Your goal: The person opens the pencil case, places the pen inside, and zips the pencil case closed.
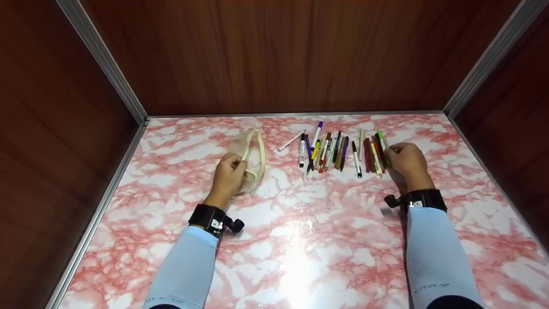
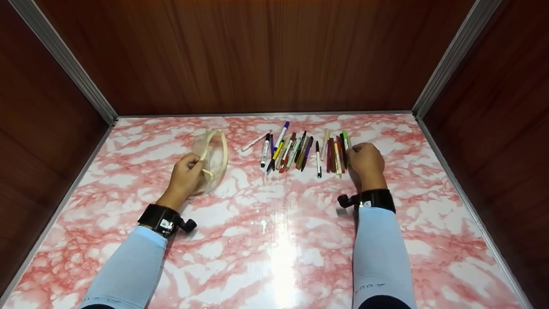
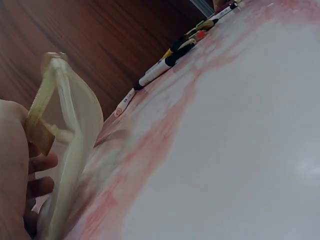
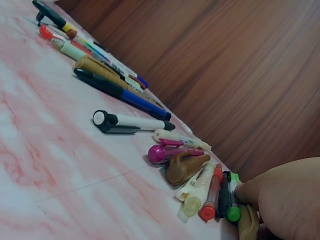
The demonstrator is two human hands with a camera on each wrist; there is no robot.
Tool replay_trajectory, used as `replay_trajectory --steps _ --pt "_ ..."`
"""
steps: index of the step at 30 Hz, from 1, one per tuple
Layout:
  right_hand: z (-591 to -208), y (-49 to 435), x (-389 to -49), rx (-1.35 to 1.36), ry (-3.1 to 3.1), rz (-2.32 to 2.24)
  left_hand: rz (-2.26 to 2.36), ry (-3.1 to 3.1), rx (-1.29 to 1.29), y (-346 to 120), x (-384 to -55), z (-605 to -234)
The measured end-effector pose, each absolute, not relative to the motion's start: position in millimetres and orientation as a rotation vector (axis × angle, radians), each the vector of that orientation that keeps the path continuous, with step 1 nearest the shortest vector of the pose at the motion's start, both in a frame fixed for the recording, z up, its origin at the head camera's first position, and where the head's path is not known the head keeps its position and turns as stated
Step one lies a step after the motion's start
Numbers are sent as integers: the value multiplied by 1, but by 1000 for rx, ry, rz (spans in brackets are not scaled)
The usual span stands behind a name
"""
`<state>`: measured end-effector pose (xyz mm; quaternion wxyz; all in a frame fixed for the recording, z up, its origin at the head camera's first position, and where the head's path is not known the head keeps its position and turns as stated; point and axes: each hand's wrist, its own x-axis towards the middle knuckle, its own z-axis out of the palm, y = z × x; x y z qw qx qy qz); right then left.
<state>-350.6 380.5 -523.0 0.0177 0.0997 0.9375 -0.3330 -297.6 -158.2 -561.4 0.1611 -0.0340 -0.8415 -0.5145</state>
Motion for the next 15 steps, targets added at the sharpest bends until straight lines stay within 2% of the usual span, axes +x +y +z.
replay_trajectory --steps 7,15 --pt "-517 382 -350 264 2910 -1042 -1564 -2393 -75 -159 -299 -561" --pt "-511 383 -345 364 2779 -1158 -1552 -2372 -94 -157 -299 -565"
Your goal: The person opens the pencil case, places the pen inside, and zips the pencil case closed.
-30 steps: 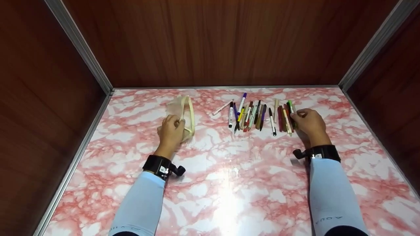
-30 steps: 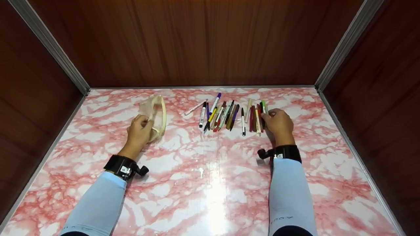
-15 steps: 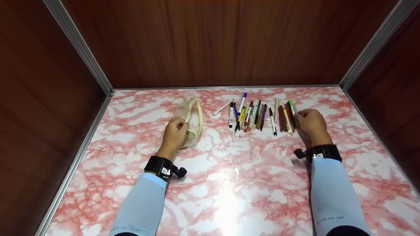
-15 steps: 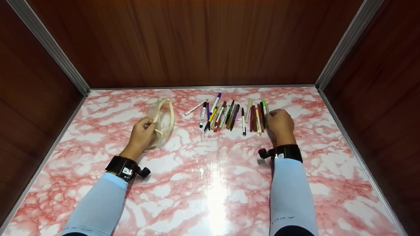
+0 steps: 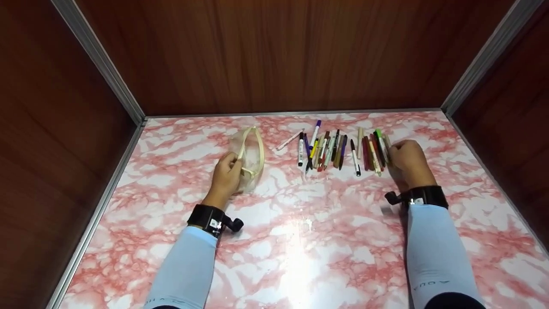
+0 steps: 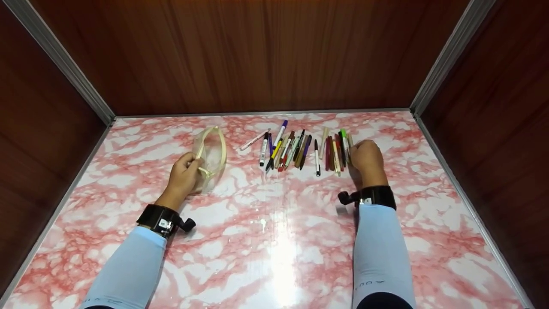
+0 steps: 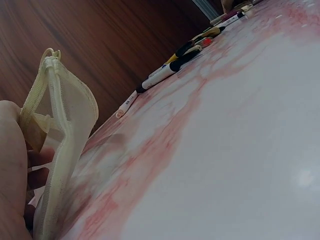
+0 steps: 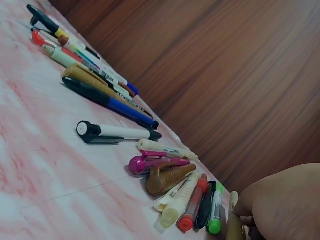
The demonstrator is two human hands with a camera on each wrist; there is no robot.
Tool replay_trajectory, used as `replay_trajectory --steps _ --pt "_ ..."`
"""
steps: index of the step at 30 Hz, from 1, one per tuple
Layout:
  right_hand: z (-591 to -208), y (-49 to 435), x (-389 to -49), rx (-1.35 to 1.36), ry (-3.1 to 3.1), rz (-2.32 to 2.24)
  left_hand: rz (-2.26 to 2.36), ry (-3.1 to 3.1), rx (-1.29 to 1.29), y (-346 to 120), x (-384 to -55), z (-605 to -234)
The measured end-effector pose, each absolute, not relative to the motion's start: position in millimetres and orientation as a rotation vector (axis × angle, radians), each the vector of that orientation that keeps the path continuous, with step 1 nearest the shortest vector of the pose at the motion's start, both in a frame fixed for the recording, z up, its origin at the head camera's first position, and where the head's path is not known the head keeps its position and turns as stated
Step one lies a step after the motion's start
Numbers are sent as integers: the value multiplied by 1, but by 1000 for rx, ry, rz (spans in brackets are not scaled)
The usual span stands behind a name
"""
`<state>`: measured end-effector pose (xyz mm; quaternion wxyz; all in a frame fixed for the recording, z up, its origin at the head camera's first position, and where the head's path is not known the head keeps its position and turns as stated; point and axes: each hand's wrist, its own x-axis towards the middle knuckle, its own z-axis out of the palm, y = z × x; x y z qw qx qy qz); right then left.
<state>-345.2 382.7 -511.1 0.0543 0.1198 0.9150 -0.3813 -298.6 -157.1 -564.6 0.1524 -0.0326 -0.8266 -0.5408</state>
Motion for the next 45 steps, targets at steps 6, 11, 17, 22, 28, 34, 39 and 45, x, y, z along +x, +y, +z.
replay_trajectory --steps 6,11,17,22,28,34,39,45 --pt "-503 380 -340 488 2455 -1536 -1528 -2378 -112 -157 -297 -563" --pt "-495 378 -343 414 2332 -1578 -1507 -2398 -110 -158 -296 -563" --pt "-485 366 -349 285 2289 -1635 -1475 -2388 -142 -158 -297 -564" --pt "-477 336 -351 169 2278 -1794 -1433 -2364 -192 -157 -297 -563" --pt "-470 279 -353 77 2403 -1888 -1416 -2303 -215 -158 -297 -563" --pt "-475 217 -359 -76 2432 -1897 -1472 -2228 -269 -161 -299 -565" --pt "-479 165 -362 -217 2420 -1808 -1475 -2213 -284 -162 -299 -565" --pt "-481 118 -363 -329 2391 -1761 -1470 -2224 -290 -161 -300 -566"
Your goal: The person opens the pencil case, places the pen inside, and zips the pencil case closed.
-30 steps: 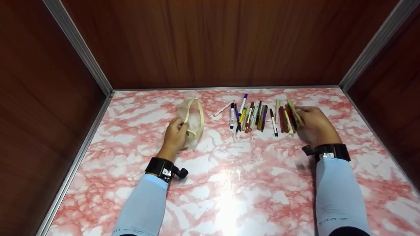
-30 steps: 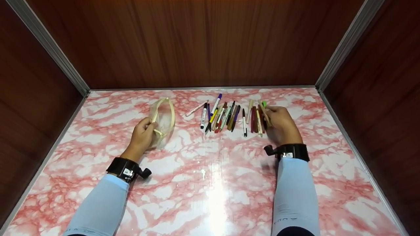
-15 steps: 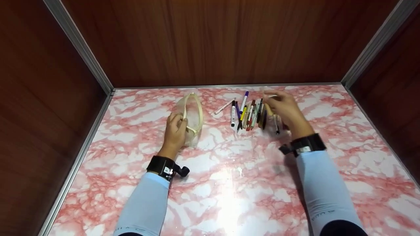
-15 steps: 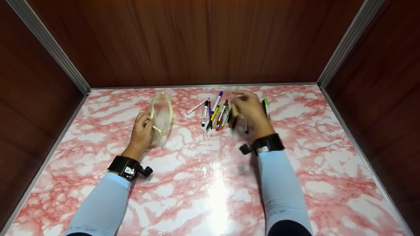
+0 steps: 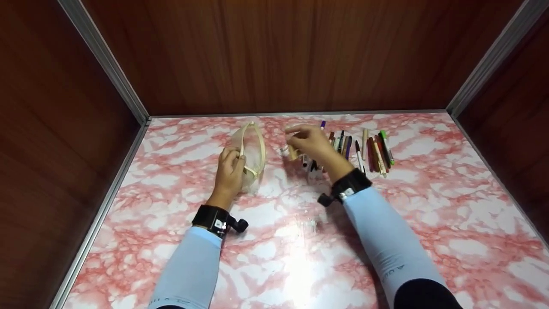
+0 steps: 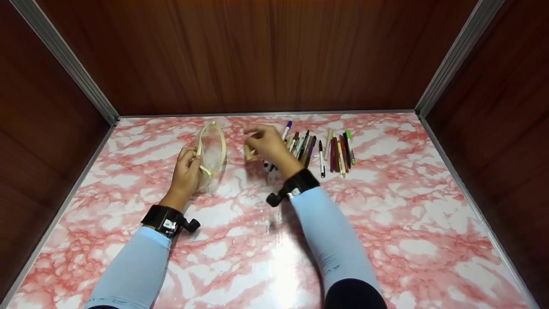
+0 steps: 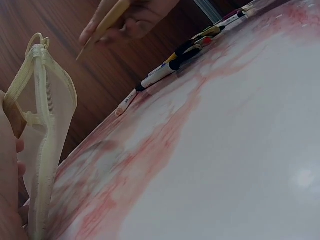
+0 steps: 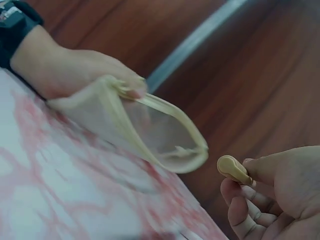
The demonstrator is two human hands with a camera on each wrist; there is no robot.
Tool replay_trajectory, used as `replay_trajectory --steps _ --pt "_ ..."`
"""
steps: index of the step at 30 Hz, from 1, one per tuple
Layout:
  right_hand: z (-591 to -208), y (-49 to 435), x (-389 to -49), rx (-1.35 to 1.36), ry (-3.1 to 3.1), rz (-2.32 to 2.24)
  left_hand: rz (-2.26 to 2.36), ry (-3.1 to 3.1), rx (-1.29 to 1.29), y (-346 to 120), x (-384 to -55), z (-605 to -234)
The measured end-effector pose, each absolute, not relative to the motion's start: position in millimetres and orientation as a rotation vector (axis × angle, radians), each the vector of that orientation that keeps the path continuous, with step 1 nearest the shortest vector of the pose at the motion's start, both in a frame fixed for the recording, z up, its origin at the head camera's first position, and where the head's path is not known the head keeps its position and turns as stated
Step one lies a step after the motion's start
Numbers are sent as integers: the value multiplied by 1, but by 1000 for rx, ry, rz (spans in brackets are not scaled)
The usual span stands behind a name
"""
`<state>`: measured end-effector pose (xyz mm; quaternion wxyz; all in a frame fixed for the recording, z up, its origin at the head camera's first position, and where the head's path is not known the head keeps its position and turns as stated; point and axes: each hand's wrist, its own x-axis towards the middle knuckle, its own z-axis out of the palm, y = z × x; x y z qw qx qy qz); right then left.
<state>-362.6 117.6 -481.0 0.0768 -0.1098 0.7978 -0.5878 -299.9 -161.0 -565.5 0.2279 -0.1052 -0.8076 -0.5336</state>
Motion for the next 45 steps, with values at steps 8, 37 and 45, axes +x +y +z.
replay_trajectory --steps 8,37,45 --pt "-485 71 -359 -460 2377 -1701 -1459 -2229 -285 -159 -301 -567" --pt "-484 50 -355 -566 2374 -1582 -1409 -2260 -269 -160 -300 -566" --pt "-479 135 -357 -568 2740 -1407 -1369 -2279 -273 -163 -298 -564"
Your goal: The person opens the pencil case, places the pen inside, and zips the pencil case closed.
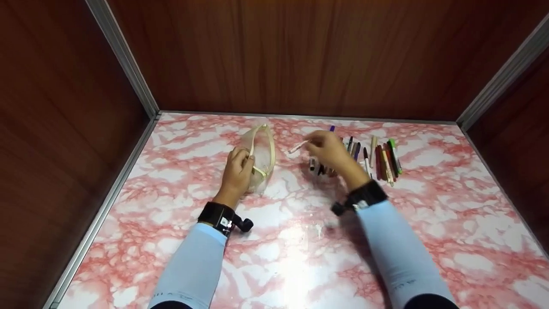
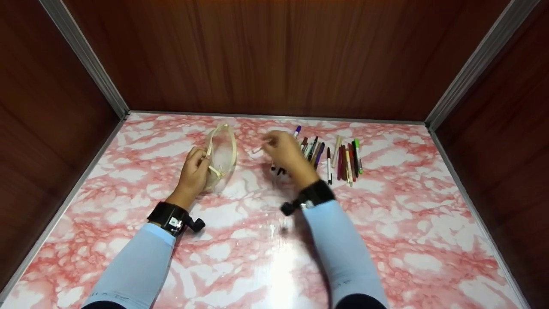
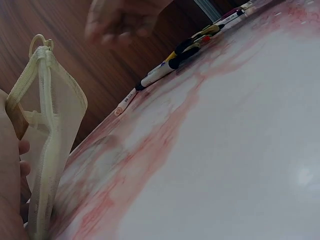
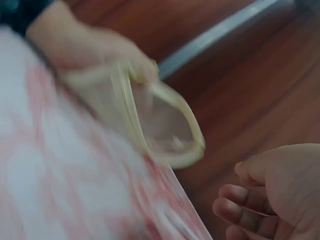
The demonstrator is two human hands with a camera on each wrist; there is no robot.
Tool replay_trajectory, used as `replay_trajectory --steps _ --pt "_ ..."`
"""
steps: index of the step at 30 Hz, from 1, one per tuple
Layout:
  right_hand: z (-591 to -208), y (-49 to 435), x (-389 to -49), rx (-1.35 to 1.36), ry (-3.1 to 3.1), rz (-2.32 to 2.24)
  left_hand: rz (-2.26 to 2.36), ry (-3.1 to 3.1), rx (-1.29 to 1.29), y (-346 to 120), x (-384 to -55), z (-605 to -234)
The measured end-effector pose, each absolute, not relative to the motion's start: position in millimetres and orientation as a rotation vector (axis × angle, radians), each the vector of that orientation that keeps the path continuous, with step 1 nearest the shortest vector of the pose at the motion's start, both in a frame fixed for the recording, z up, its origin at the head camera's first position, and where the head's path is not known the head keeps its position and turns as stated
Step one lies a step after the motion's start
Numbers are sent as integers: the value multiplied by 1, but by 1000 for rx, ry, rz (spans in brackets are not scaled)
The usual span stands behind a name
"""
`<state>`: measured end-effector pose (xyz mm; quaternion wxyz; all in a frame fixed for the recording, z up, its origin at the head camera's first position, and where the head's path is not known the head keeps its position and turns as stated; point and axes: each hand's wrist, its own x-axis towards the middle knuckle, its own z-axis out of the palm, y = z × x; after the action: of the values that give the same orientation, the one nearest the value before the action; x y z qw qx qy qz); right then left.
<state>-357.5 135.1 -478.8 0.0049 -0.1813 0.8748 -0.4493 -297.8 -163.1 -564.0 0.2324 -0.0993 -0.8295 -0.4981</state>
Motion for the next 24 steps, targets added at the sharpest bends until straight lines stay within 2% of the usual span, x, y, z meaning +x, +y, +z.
replay_trajectory --steps 7,14,19,24 --pt "-493 220 -358 -418 3083 -1201 -1357 -2281 -268 -162 -298 -566" --pt "-495 290 -358 -116 3170 -1163 -1341 -2290 -288 -163 -300 -565" --pt "-508 332 -357 137 3194 -1191 -1323 -2314 -275 -162 -299 -565" --pt "-526 357 -353 234 3119 -1118 -1328 -2316 -261 -158 -298 -565"
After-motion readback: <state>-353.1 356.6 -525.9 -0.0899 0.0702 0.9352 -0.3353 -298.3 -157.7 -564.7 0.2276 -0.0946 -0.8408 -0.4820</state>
